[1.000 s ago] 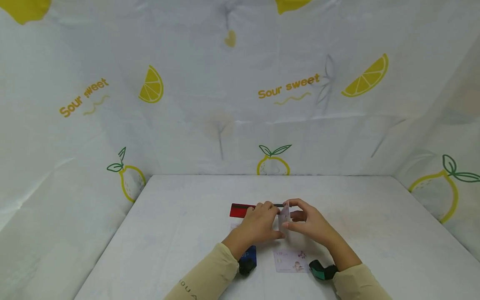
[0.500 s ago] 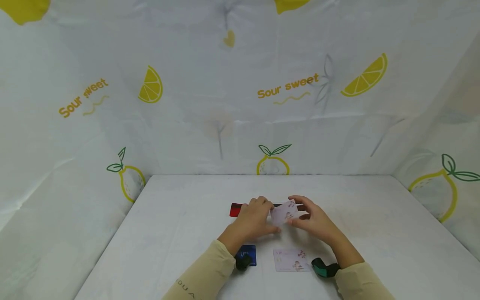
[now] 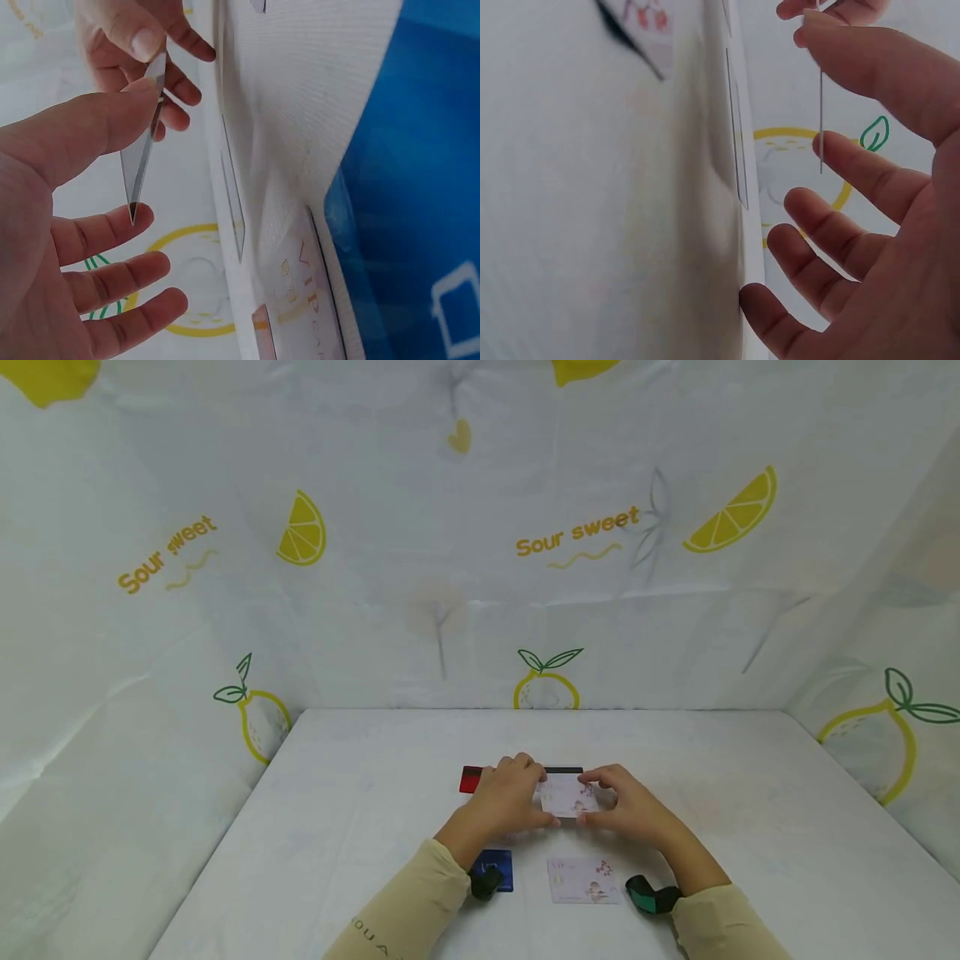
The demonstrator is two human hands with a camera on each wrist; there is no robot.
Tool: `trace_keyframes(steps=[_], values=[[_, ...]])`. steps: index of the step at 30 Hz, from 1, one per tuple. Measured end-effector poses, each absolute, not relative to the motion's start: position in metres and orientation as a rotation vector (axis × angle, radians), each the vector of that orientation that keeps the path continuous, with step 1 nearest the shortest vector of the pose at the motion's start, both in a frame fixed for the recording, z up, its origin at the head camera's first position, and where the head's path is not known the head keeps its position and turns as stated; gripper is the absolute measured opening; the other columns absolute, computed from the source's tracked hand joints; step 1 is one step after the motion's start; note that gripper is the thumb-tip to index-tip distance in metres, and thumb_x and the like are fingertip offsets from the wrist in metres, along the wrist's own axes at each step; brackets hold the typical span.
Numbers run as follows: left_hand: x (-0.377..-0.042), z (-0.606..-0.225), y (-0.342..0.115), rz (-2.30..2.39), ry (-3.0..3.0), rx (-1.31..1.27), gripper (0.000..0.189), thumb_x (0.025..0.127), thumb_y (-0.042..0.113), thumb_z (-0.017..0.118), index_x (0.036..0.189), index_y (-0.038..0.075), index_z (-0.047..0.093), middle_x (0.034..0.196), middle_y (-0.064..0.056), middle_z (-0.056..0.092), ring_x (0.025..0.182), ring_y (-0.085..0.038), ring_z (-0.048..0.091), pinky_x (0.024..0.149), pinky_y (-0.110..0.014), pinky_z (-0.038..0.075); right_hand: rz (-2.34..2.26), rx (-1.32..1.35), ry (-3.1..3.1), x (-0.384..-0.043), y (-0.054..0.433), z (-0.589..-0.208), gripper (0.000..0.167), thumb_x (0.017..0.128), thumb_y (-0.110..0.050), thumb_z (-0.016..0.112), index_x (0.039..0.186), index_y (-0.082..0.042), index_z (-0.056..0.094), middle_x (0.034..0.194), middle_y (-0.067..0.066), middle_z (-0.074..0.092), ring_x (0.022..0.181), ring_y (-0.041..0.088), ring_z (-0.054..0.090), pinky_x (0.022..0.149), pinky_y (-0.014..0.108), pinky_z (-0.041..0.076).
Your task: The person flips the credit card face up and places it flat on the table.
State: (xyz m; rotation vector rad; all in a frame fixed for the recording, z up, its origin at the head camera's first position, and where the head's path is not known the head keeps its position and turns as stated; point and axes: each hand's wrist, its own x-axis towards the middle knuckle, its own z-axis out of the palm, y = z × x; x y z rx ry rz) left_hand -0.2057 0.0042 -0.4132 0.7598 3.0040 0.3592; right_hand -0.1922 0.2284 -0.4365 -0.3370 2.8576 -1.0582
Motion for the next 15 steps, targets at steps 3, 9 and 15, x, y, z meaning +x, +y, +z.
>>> trace_keyframes(steps=[3,9,15], values=[[-0.2052,-0.4147,0.0044,0.347,3.003,0.756,0.058,0.075,0.061,0.077,0.119,0.027,0.062,0.13,0.006,0.054,0.115,-0.017,0.05,0.095,-0.043,0.044,-1.015,-0.332,2.852,-0.1916,0.228,-0.4362,0.066,0.071,-0.037,0.086,0.128,-0.015,0.06,0.128,0.01,0.053,0.121,0.037,0.05,0.097,0.058,0.044],[-0.205,-0.4167,0.0055,0.315,3.001,0.769,0.058,0.075,0.061,0.076,0.119,0.026,0.062,0.128,0.005,0.056,0.115,-0.018,0.051,0.095,-0.044,0.044,-0.967,-0.295,2.839,-0.1884,0.2266,-0.4344,0.065,0.07,-0.038,0.087,0.126,-0.016,0.062,0.12,0.008,0.053,0.111,0.029,0.05,0.088,0.047,0.047],[-0.2042,-0.4181,0.0068,0.243,2.974,0.788,0.058,0.076,0.061,0.075,0.121,0.025,0.065,0.123,0.004,0.058,0.112,-0.017,0.052,0.092,-0.043,0.045,-0.965,-0.29,2.832,-0.1891,0.2277,-0.4348,0.062,0.069,-0.036,0.088,0.123,-0.016,0.063,0.114,0.006,0.052,0.102,0.025,0.048,0.081,0.039,0.044]])
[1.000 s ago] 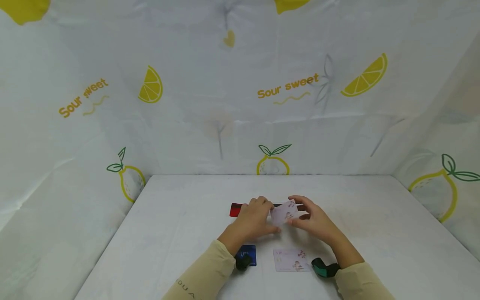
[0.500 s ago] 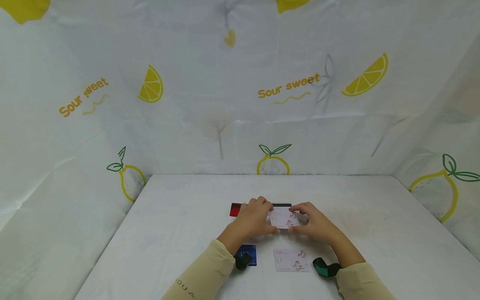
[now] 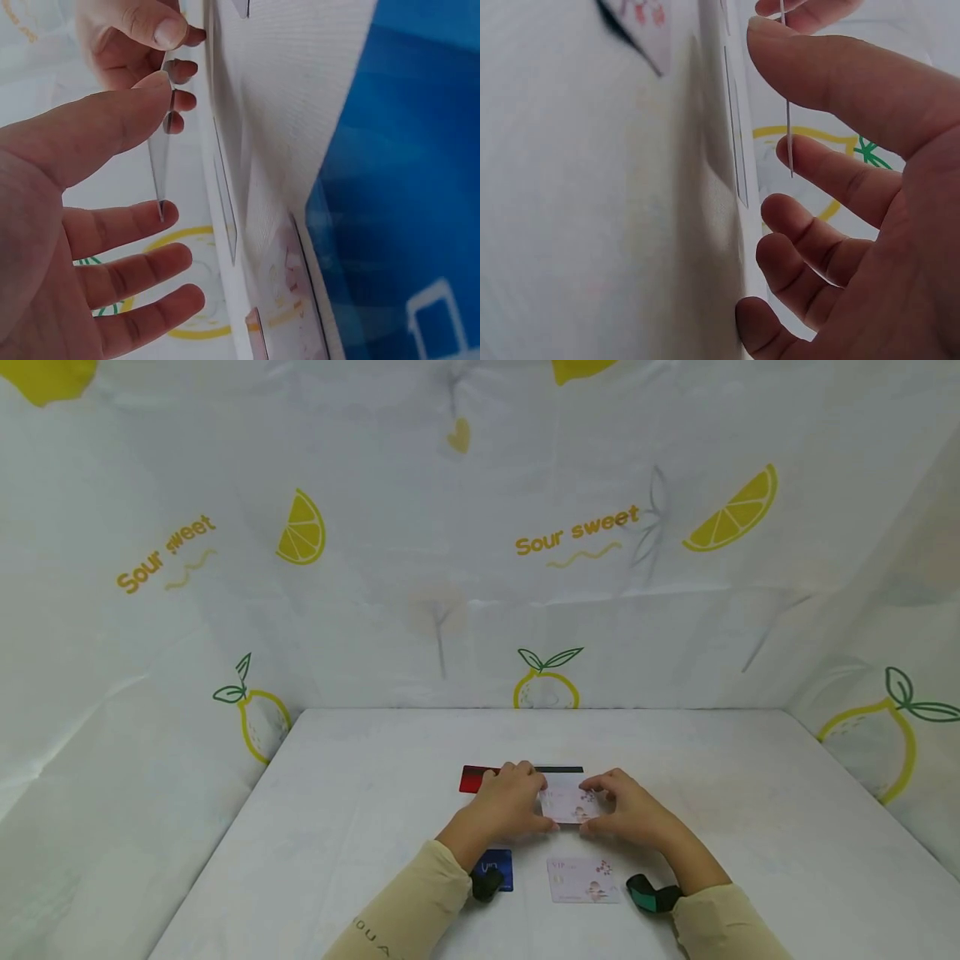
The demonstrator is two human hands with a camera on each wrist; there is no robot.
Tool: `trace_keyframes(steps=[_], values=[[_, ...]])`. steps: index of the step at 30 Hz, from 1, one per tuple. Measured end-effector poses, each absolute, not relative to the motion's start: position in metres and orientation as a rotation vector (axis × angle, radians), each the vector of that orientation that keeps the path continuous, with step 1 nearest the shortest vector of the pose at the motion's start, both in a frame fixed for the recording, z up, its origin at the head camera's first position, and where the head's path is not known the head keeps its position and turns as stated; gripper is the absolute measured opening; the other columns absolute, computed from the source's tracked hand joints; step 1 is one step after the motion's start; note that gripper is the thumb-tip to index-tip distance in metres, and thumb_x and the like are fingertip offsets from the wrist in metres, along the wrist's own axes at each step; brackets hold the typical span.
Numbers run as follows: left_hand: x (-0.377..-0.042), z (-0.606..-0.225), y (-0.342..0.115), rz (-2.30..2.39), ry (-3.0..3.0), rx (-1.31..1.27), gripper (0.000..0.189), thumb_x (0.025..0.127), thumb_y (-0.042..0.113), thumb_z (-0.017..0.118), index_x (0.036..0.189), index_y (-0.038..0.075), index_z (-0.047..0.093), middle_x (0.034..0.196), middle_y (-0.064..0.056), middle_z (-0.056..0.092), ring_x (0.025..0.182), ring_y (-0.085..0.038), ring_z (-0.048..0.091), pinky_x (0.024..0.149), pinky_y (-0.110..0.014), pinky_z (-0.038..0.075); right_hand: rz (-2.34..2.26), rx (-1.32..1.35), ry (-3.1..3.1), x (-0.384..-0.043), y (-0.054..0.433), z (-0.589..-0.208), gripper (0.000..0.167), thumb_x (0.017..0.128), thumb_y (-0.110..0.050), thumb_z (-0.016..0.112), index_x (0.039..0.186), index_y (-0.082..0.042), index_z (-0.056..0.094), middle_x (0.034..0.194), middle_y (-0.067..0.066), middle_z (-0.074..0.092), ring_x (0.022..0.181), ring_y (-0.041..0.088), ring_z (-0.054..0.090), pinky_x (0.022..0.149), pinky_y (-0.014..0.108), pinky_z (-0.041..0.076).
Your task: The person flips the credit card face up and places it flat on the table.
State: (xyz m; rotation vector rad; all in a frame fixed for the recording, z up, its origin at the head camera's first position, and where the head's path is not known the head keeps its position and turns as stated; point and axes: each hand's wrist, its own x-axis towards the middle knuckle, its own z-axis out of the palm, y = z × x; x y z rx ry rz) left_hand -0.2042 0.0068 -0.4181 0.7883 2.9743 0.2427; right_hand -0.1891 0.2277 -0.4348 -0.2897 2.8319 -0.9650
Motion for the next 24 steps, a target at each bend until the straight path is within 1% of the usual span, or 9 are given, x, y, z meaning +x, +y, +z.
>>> trace_keyframes(steps=[3,8,13,18,21,24], values=[[-0.2036,-0.4179,0.0068,0.237,2.961,0.782,0.057,0.077,0.06,0.075,0.122,0.026,0.066,0.121,0.004,0.059,0.11,-0.017,0.052,0.089,-0.041,0.044,-0.953,-0.262,2.828,-0.1897,0.2281,-0.4362,0.061,0.068,-0.037,0.088,0.121,-0.018,0.064,0.115,0.006,0.052,0.099,0.022,0.048,0.081,0.037,0.043],[-0.2028,-0.418,0.0069,0.236,2.944,0.783,0.056,0.08,0.059,0.073,0.124,0.025,0.065,0.119,0.005,0.061,0.11,-0.017,0.054,0.091,-0.043,0.044,-0.931,-0.266,2.818,-0.1896,0.2283,-0.4383,0.06,0.068,-0.038,0.089,0.119,-0.018,0.064,0.116,0.006,0.053,0.098,0.021,0.049,0.083,0.038,0.043],[-0.2027,-0.42,0.0068,0.22,2.911,0.8,0.059,0.079,0.06,0.074,0.126,0.025,0.065,0.117,0.005,0.062,0.105,-0.015,0.054,0.087,-0.041,0.043,-0.924,-0.273,2.808,-0.1891,0.2279,-0.4386,0.06,0.068,-0.039,0.088,0.119,-0.018,0.065,0.114,0.005,0.053,0.098,0.02,0.049,0.084,0.038,0.044],[-0.2047,-0.4223,0.0061,0.183,2.915,0.787,0.06,0.078,0.058,0.075,0.128,0.026,0.064,0.118,0.004,0.061,0.105,-0.015,0.055,0.085,-0.039,0.043,-0.921,-0.276,2.801,-0.1891,0.2271,-0.4381,0.058,0.068,-0.037,0.089,0.117,-0.016,0.066,0.111,0.006,0.053,0.097,0.02,0.05,0.085,0.038,0.044],[-0.2046,-0.4224,0.0059,0.169,2.918,0.785,0.061,0.077,0.057,0.077,0.127,0.024,0.064,0.116,0.004,0.061,0.104,-0.016,0.055,0.083,-0.039,0.043,-0.913,-0.289,2.799,-0.189,0.2267,-0.4386,0.057,0.067,-0.035,0.089,0.116,-0.014,0.067,0.11,0.006,0.053,0.098,0.02,0.051,0.087,0.04,0.045],[-0.2034,-0.4234,0.0068,0.132,2.905,0.798,0.06,0.076,0.058,0.077,0.124,0.023,0.066,0.113,0.003,0.061,0.1,-0.017,0.054,0.081,-0.04,0.043,-0.899,-0.285,2.797,-0.1884,0.226,-0.439,0.057,0.066,-0.035,0.09,0.115,-0.015,0.068,0.108,0.005,0.053,0.098,0.02,0.051,0.089,0.042,0.046]])
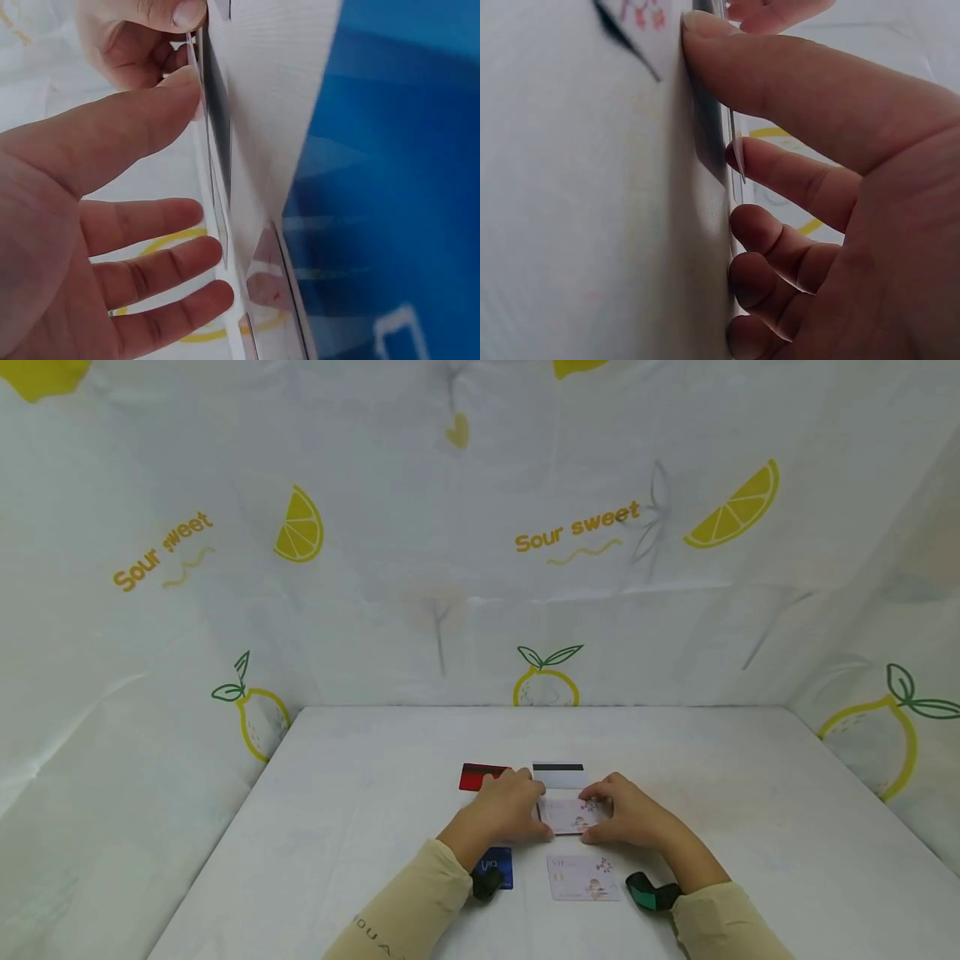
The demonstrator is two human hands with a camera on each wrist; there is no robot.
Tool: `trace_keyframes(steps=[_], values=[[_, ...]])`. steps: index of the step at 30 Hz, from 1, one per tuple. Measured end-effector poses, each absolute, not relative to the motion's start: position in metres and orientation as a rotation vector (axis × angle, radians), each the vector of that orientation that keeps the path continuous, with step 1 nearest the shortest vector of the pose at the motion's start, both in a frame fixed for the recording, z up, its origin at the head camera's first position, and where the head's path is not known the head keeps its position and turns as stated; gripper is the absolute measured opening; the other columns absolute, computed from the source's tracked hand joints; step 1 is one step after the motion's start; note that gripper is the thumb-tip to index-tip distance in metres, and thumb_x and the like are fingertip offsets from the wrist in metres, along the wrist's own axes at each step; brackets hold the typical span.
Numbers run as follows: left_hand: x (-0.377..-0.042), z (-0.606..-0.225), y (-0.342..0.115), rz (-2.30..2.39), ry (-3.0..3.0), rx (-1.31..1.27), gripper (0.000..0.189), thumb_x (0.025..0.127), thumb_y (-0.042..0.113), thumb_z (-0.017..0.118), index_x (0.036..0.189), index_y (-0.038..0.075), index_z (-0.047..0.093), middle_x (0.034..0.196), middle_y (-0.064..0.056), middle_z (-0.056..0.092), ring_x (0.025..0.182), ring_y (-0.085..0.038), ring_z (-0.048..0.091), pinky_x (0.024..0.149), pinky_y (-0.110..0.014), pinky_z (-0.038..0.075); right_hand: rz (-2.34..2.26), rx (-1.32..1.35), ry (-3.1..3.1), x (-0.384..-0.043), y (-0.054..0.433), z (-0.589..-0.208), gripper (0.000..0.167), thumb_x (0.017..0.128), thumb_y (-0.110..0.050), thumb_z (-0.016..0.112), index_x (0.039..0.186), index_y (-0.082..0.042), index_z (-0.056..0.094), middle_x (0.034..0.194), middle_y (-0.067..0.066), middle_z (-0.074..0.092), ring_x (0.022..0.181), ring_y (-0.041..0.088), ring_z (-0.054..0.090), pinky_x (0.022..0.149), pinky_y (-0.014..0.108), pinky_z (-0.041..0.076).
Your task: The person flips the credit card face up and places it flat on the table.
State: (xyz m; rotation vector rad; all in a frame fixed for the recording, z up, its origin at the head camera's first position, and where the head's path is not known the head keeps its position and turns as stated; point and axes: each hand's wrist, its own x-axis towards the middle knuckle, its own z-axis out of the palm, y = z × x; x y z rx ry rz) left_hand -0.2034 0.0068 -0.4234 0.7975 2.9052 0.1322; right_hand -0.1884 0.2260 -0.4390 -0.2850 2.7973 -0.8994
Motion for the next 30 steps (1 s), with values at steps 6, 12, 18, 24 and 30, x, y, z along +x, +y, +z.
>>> trace_keyframes(steps=[6,12,18,24,30], values=[[-0.203,-0.426,0.009,0.075,2.891,0.789,0.053,0.075,0.057,0.078,0.116,0.024,0.07,0.106,0.001,0.058,0.092,-0.017,0.048,0.077,-0.039,0.044,-0.876,-0.278,2.797,-0.188,0.225,-0.438,0.056,0.066,-0.034,0.09,0.115,-0.018,0.068,0.108,0.004,0.052,0.1,0.02,0.051,0.091,0.044,0.047],[-0.203,-0.424,0.007,0.089,2.907,0.775,0.05,0.077,0.056,0.077,0.114,0.024,0.071,0.101,0.002,0.058,0.088,-0.016,0.048,0.074,-0.037,0.042,-0.864,-0.271,2.785,-0.188,0.225,-0.437,0.058,0.066,-0.037,0.09,0.116,-0.019,0.067,0.109,0.005,0.051,0.099,0.021,0.05,0.089,0.042,0.047],[-0.203,-0.417,0.003,0.164,2.924,0.785,0.043,0.082,0.052,0.073,0.113,0.022,0.071,0.1,0.003,0.06,0.089,-0.016,0.051,0.075,-0.036,0.041,-0.862,-0.295,2.794,-0.189,0.226,-0.435,0.055,0.069,-0.041,0.087,0.116,-0.019,0.067,0.108,0.005,0.051,0.098,0.02,0.049,0.085,0.039,0.045],[-0.212,-0.41,-0.006,0.292,2.963,0.774,0.019,0.091,0.04,0.069,0.097,0.024,0.075,0.091,0.008,0.063,0.086,-0.012,0.058,0.077,-0.037,0.045,-0.888,-0.339,2.796,-0.191,0.227,-0.436,0.05,0.075,-0.045,0.082,0.115,-0.017,0.067,0.106,0.005,0.05,0.095,0.019,0.048,0.082,0.036,0.042],[-0.225,-0.41,-0.035,0.461,3.002,0.675,0.015,0.091,0.035,0.07,0.083,0.023,0.072,0.08,0.012,0.06,0.074,-0.008,0.052,0.08,-0.041,0.046,-0.919,-0.359,2.802,-0.19,0.227,-0.438,0.048,0.078,-0.044,0.08,0.116,-0.017,0.067,0.106,0.004,0.051,0.097,0.02,0.048,0.084,0.038,0.042]])
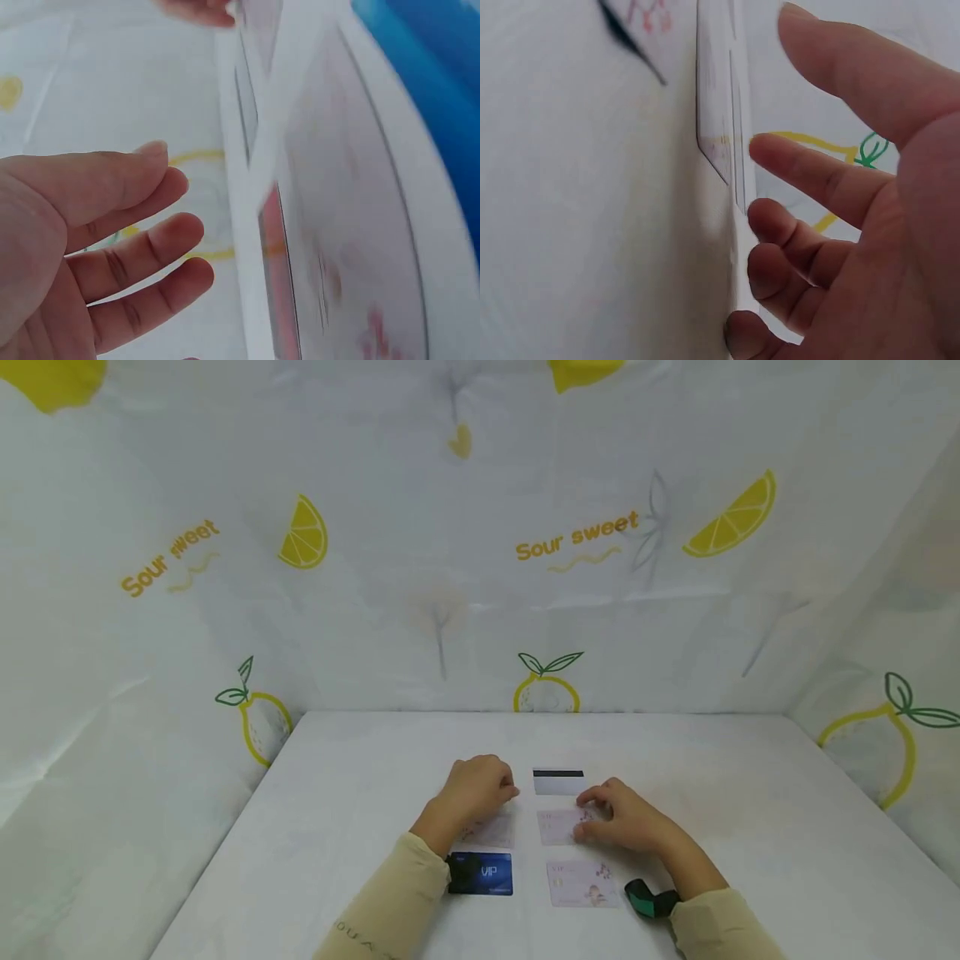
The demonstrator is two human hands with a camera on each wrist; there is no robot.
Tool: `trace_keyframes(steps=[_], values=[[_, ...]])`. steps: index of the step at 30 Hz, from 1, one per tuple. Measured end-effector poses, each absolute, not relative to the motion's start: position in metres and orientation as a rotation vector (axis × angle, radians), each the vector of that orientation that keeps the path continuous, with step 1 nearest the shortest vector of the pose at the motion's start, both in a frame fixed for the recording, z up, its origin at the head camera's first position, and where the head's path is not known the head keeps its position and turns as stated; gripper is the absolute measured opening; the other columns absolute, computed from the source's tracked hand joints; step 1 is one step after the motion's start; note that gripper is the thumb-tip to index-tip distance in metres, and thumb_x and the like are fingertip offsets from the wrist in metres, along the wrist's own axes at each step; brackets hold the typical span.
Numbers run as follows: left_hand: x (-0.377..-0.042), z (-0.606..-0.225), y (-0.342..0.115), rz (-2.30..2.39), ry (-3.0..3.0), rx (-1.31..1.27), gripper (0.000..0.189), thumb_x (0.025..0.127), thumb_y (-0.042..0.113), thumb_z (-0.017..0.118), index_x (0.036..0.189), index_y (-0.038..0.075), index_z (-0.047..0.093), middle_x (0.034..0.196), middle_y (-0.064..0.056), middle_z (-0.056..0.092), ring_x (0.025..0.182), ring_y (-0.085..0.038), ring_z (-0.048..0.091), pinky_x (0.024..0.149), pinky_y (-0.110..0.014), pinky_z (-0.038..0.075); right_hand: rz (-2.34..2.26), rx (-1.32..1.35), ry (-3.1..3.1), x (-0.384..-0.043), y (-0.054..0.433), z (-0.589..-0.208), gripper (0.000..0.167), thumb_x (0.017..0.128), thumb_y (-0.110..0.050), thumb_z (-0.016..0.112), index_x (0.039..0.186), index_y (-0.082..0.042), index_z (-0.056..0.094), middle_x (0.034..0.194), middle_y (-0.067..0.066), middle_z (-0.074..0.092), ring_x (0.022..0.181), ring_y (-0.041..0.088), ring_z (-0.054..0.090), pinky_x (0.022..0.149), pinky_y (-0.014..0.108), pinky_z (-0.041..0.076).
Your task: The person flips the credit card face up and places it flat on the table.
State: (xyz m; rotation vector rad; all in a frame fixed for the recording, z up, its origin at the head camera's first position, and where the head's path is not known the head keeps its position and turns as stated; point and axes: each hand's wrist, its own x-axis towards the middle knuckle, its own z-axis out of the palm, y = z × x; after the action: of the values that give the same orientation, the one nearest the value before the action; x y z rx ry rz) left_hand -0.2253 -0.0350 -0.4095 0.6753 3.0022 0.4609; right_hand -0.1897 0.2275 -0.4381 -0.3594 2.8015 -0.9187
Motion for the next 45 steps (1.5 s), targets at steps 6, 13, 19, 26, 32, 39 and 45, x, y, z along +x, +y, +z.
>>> trace_keyframes(steps=[6,13,19,26,32,39,45], values=[[-0.24,-0.418,-0.085,0.505,3.049,0.512,0.022,0.085,0.033,0.076,0.072,0.02,0.063,0.073,0.007,0.056,0.075,-0.013,0.051,0.076,-0.039,0.042,-0.904,-0.424,2.836,-0.204,0.209,-0.43,0.046,0.082,-0.042,0.077,0.118,-0.016,0.066,0.108,0.007,0.053,0.098,0.023,0.05,0.084,0.043,0.045],[-0.255,-0.431,-0.111,0.555,3.08,0.417,0.037,0.078,0.047,0.079,0.069,0.019,0.058,0.078,0.001,0.056,0.077,-0.017,0.05,0.072,-0.04,0.043,-0.934,-0.436,2.836,-0.223,0.165,-0.422,0.048,0.083,-0.04,0.075,0.123,-0.014,0.065,0.12,0.01,0.055,0.116,0.029,0.047,0.094,0.053,0.047],[-0.259,-0.433,-0.109,0.606,2.958,0.36,0.053,0.079,0.047,0.078,0.123,0.02,0.065,0.131,-0.01,0.057,0.119,-0.032,0.051,0.097,-0.06,0.044,-0.888,-0.386,2.872,-0.234,0.133,-0.416,0.051,0.082,-0.037,0.076,0.126,-0.013,0.065,0.135,0.016,0.053,0.128,0.037,0.044,0.1,0.062,0.041],[-0.258,-0.434,-0.104,0.495,2.899,0.325,0.066,0.083,0.043,0.075,0.141,0.02,0.054,0.142,-0.011,0.052,0.13,-0.034,0.046,0.103,-0.062,0.039,-0.762,-0.329,2.905,-0.243,0.118,-0.424,0.055,0.076,-0.027,0.082,0.126,-0.011,0.066,0.143,0.02,0.049,0.141,0.045,0.03,0.11,0.069,0.019],[-0.256,-0.436,-0.1,0.403,2.912,0.311,0.06,0.083,0.041,0.076,0.137,0.025,0.058,0.137,-0.012,0.051,0.124,-0.035,0.045,0.1,-0.064,0.039,-0.734,-0.322,2.896,-0.247,0.115,-0.436,0.055,0.074,-0.027,0.083,0.124,-0.011,0.067,0.145,0.02,0.048,0.144,0.046,0.024,0.11,0.071,0.013],[-0.254,-0.442,-0.098,0.405,2.924,0.318,0.05,0.084,0.038,0.075,0.131,0.027,0.061,0.134,-0.013,0.052,0.123,-0.035,0.045,0.099,-0.067,0.038,-0.724,-0.335,2.9,-0.248,0.116,-0.444,0.048,0.073,-0.028,0.084,0.118,-0.013,0.071,0.144,0.019,0.05,0.144,0.047,0.024,0.109,0.073,0.013],[-0.255,-0.438,-0.098,0.452,2.935,0.326,0.047,0.083,0.038,0.077,0.127,0.027,0.06,0.131,-0.012,0.052,0.121,-0.036,0.046,0.099,-0.068,0.036,-0.735,-0.339,2.922,-0.25,0.116,-0.442,0.047,0.073,-0.029,0.085,0.115,-0.013,0.072,0.143,0.018,0.051,0.144,0.047,0.025,0.11,0.072,0.012]])
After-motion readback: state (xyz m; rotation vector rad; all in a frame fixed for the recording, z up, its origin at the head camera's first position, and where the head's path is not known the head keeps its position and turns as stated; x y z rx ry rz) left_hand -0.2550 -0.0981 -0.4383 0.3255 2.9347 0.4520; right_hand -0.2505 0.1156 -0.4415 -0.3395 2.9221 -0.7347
